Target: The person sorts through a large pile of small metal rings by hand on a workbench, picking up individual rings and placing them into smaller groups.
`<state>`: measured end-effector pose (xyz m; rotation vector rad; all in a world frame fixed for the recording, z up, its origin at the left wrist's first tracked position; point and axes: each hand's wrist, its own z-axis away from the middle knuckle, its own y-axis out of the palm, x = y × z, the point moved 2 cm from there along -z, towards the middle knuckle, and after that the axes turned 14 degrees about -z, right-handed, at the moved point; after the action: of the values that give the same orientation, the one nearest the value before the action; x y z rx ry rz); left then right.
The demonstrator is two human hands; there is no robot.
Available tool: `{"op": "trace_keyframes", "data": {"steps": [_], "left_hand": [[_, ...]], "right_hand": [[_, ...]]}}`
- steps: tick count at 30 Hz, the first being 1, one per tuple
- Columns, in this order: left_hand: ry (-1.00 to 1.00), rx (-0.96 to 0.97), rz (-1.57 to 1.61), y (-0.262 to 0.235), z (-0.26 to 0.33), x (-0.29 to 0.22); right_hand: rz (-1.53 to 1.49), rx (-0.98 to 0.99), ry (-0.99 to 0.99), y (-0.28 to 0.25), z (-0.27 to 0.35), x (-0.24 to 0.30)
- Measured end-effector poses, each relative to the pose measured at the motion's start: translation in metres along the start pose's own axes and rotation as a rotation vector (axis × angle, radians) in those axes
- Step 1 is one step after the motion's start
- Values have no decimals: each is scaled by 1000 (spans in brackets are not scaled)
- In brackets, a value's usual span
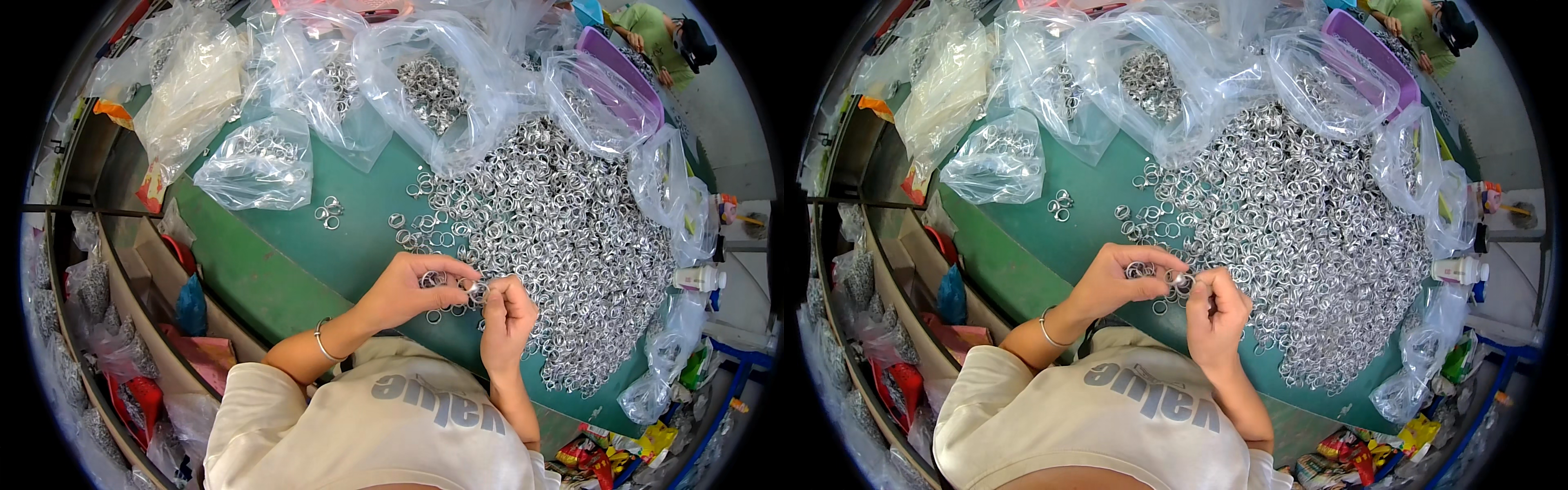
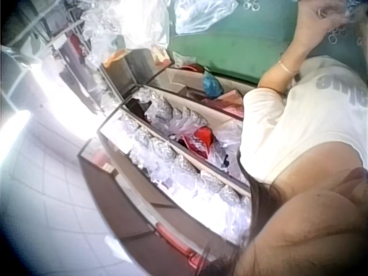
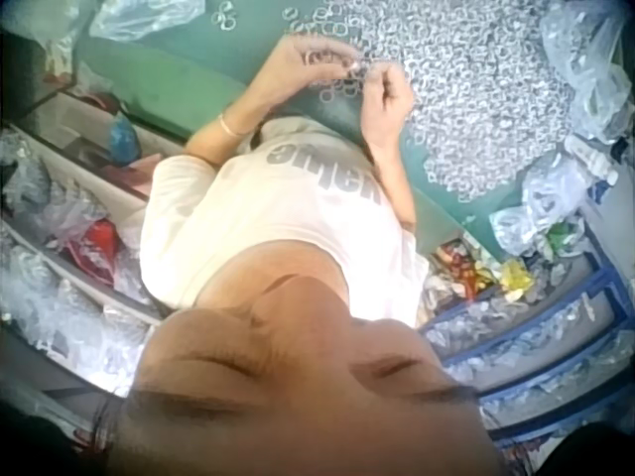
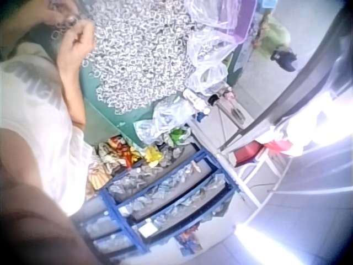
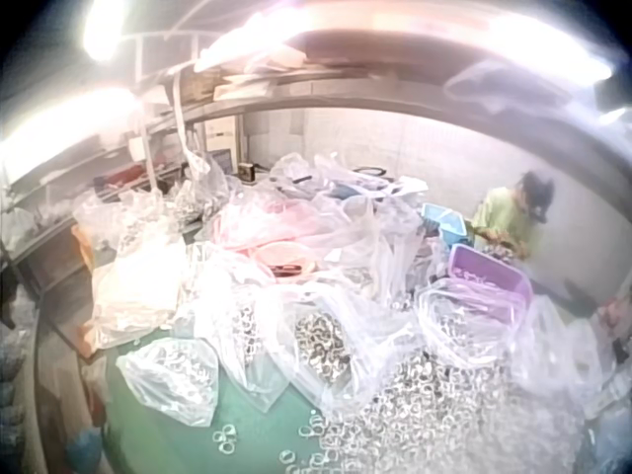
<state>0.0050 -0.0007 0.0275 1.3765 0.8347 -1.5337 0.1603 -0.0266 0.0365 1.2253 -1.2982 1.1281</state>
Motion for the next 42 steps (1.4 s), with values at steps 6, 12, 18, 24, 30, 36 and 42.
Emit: {"op": "trace_keyframes", "data": {"steps": [6, 12, 18, 24, 30, 36, 42], "left_hand": [[30, 54, -55, 0, 1, 2], [230, -85, -144, 5, 1, 9], [152, -379, -371, -15, -1, 20], [129, -708, -886, -78, 4, 44], [119, -766, -1025, -85, 7, 53], [153, -615, -1052, -60, 4, 38], [212, -552, -996, -58, -8, 53]], "right_hand": [[-131, 26, 94, -2, 4, -4], [-355, 85, 318, -3, 7, -1], [-190, -5, 296, -11, 2, -9], [-324, 120, 577, -27, -3, -45], [-810, -17, 696, -22, -9, -54], [-667, 108, 635, -17, -7, -51], [-919, 231, 521, -25, -4, -43]]}}
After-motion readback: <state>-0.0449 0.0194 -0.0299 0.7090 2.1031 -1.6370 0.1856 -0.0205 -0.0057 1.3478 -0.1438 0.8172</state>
